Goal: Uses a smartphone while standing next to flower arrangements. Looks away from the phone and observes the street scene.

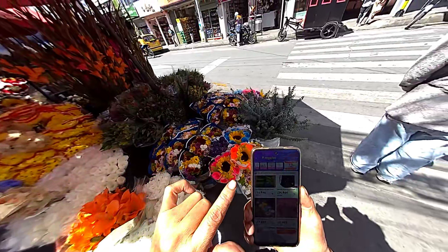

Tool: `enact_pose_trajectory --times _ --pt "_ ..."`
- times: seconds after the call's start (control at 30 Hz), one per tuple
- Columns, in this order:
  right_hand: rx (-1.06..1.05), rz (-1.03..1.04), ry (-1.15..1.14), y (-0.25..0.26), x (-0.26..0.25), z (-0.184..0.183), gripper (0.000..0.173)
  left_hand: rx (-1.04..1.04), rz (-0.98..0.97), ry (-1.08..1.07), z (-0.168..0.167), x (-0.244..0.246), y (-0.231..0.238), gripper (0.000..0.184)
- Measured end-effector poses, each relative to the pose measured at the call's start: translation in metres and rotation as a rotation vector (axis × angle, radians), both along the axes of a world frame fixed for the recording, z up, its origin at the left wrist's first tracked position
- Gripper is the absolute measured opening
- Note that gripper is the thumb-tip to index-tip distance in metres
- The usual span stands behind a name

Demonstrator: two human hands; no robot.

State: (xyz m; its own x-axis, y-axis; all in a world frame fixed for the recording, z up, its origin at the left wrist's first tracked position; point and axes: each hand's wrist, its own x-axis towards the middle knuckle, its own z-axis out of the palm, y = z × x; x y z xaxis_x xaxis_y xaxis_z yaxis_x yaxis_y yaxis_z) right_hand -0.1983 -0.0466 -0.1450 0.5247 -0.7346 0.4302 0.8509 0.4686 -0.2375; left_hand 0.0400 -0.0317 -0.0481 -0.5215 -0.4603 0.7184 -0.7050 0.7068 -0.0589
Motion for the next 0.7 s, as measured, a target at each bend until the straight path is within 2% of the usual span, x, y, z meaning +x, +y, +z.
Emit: enact_pose_trajectory --times 0.7 --pt "0.058 0.036 0.025 -0.001 0.01 -0.002 0.069 0.042 -0.036 -0.004 -0.008 0.002 -0.001 0.075"
